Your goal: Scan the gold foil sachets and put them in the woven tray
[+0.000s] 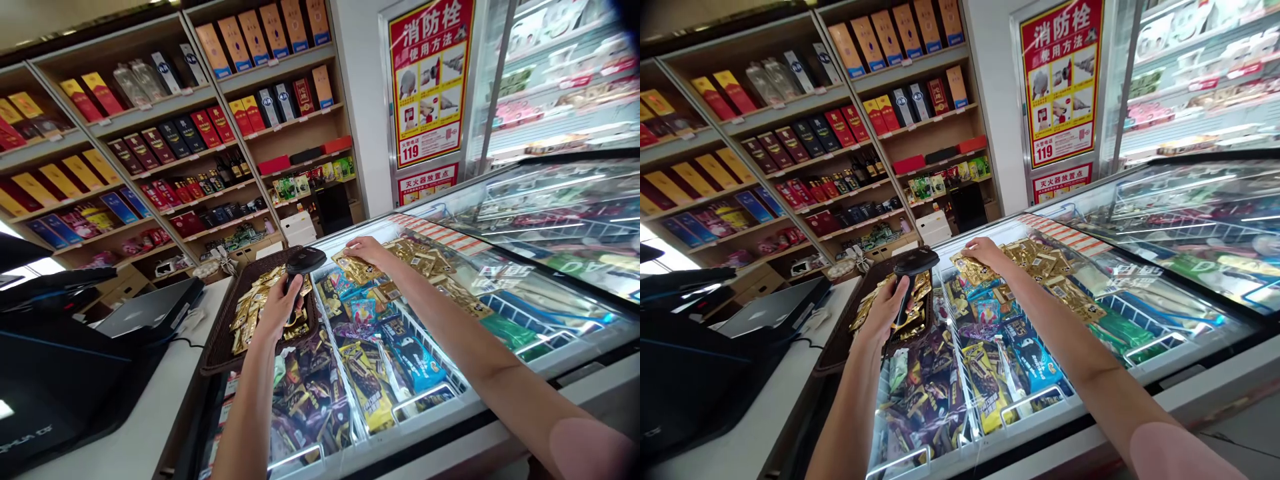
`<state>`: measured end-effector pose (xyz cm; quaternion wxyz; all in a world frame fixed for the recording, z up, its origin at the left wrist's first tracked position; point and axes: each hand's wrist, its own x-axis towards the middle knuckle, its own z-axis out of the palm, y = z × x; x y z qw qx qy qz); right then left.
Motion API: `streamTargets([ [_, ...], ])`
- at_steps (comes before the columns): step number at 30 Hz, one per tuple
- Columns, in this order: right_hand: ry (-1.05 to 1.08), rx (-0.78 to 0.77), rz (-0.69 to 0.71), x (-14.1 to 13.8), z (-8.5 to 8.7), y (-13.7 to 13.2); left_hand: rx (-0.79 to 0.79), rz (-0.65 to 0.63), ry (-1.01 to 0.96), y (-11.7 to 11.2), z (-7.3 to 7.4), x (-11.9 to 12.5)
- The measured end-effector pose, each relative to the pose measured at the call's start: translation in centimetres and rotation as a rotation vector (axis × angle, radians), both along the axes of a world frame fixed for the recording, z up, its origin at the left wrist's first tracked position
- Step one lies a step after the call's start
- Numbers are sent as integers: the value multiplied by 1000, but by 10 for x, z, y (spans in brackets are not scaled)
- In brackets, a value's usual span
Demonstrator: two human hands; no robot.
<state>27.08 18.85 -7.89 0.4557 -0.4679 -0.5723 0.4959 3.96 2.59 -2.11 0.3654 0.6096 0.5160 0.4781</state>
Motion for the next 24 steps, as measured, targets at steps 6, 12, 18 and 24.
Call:
streamTargets([
  [6,9,45,54,-8,8,3,-3,-4,14,3,-3,-2],
  [12,-68,56,60,-4,3,2,-22,-40,18,0,-1,0],
  [18,-101,58,14,-3,4,2,-43,-66,29,0,-4,5],
  [24,-131,74,6,-3,8,-3,-40,-86,62,-1,-3,5],
])
